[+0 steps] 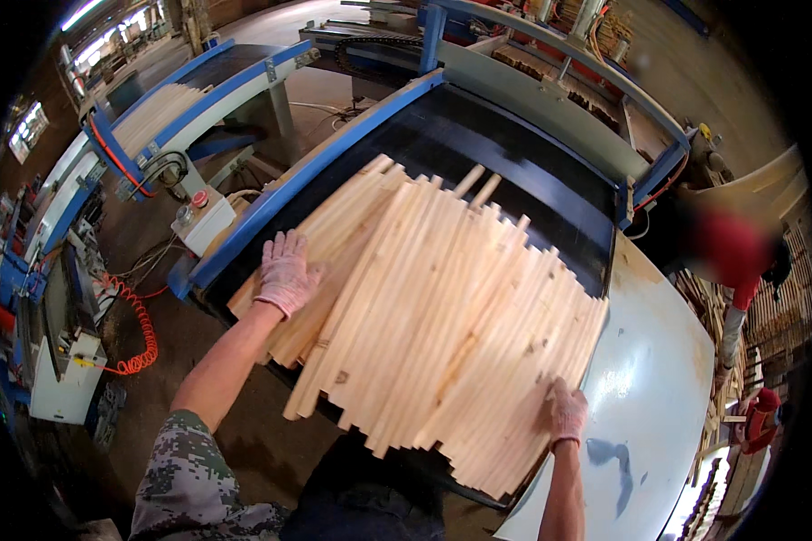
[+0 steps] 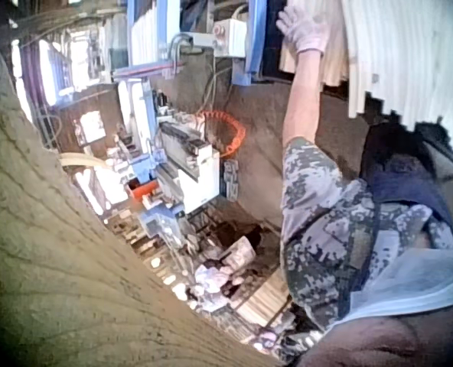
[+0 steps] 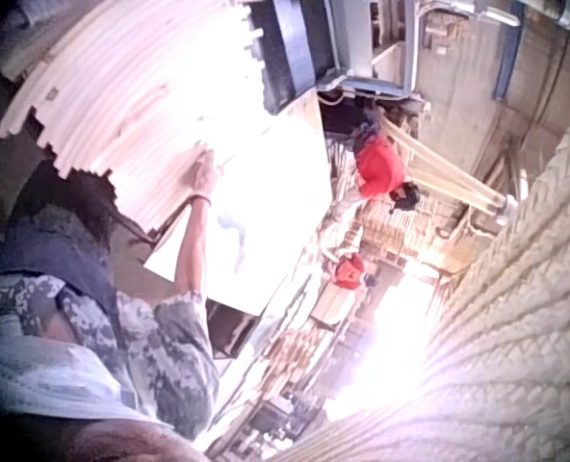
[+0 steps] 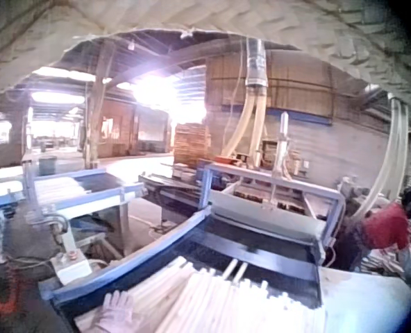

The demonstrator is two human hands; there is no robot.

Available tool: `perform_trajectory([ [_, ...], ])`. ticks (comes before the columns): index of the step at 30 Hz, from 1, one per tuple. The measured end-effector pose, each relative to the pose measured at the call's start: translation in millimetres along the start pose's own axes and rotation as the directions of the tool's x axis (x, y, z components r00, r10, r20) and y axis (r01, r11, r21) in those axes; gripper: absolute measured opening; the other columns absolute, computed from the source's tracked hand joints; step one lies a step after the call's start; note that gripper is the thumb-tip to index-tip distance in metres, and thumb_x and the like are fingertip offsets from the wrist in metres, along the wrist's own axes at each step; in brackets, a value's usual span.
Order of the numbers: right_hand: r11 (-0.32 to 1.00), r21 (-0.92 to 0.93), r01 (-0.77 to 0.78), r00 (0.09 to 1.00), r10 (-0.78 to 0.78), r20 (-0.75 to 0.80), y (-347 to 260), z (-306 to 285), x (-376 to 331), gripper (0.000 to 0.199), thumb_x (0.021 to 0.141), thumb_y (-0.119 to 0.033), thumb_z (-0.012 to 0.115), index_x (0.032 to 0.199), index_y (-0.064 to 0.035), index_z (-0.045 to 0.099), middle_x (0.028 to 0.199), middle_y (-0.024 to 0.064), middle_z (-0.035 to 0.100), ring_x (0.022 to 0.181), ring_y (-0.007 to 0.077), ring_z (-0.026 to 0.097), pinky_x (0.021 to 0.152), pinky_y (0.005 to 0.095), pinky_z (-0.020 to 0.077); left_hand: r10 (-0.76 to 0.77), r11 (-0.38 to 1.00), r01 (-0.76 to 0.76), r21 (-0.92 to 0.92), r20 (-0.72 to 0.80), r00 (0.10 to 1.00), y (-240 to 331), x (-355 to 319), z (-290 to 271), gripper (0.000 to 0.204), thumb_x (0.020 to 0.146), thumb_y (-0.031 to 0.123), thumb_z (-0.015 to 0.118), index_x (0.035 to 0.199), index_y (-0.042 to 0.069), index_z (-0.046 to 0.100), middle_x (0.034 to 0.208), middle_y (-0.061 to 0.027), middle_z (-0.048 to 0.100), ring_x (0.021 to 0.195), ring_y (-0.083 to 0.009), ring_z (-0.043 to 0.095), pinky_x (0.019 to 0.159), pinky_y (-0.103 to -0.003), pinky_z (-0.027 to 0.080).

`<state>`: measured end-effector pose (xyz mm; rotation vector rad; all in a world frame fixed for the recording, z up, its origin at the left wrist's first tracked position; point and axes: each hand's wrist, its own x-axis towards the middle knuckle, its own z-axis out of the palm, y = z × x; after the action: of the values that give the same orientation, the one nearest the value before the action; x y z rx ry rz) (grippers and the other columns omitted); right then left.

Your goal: The person gathers bundles of thin wooden strips from a metal table and places them onto a conveyor belt. They also pick up stray wooden strips from the floor and arrange the wood on the table and belt.

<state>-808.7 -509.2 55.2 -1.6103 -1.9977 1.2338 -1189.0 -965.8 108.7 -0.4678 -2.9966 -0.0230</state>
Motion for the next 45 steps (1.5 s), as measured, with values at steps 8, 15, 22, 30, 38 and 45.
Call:
perform_trajectory([
  [8,0.954,-0.262,0.147,0.988,-0.154,-0.005,-56,67,-28,0.066,0.083,-0.056,0.071,0.091,0.0094,0.071,0.093,0.0291,0.073,0.096,0.0424,0.072,0.088,0.0467,0.0539,0.203,0.95,-0.253,-0.182,-0.253,0.946,-42,25,43,0.054,0.101,0.037,0.056,0.144,0.005,0.062,0.155,-0.0221,0.053,0.147,-0.0407,0.043,0.126,-0.05,0.028],
  [15,0.921,-0.384,0.065,0.995,-0.09,-0.048,-91,56,-34,0.068,0.082,-0.056,0.065,0.104,0.0064,0.077,0.106,0.0314,0.074,0.106,0.0456,0.072,0.093,0.0481,0.0556,0.236,0.951,-0.272,-0.144,-0.225,0.945,-43,30,47,0.049,0.103,0.034,0.053,0.142,0.006,0.062,0.153,-0.0205,0.054,0.146,-0.0407,0.043,0.125,-0.05,0.028],
  [22,0.923,-0.369,0.11,0.994,-0.106,0.031,-91,57,-16,0.07,0.086,-0.057,0.066,0.108,0.0096,0.076,0.107,0.0307,0.075,0.103,0.044,0.074,0.093,0.049,0.0578,0.165,0.934,-0.177,-0.309,-0.066,0.984,-35,48,22,0.053,0.107,0.039,0.049,0.146,0.004,0.059,0.16,-0.0206,0.048,0.15,-0.0408,0.038,0.126,-0.049,0.027],
  [30,0.806,-0.474,0.355,0.886,-0.451,-0.104,-81,63,-29,0.082,0.086,-0.048,0.073,0.145,0.0056,0.053,0.128,0.0245,0.066,0.127,0.0421,0.06,0.104,0.0462,0.0521,0.052,0.725,-0.01,-0.689,0.041,0.998,-40,32,30,0.066,0.106,0.05,0.043,0.147,0.001,0.059,0.155,-0.0252,0.053,0.146,-0.0404,0.045,0.124,-0.044,0.033],
  [38,0.9,0.035,0.434,0.744,-0.38,0.549,-187,160,-132,0.06,0.096,-0.049,0.059,0.123,0.0032,0.069,0.118,0.0315,0.071,0.109,0.0423,0.07,0.096,0.0481,0.0544,0.139,0.958,-0.12,-0.261,0.056,0.989,14,-11,-40,0.061,0.101,0.048,0.053,0.128,-0.004,0.068,0.131,-0.0302,0.065,0.125,-0.0465,0.059,0.111,-0.05,0.044],
  [45,0.922,-0.047,0.385,0.812,-0.314,0.492,-214,190,-154,0.054,0.09,-0.046,0.065,0.098,0.0059,0.077,0.093,0.0299,0.075,0.091,0.0427,0.076,0.079,0.0479,0.061,0.153,0.476,0.163,-0.865,0.263,0.953,24,-28,-45,0.046,0.096,0.023,0.07,0.135,-0.002,0.062,0.117,-0.0187,0.071,0.101,-0.0293,0.07,0.091,-0.04,0.057],
])
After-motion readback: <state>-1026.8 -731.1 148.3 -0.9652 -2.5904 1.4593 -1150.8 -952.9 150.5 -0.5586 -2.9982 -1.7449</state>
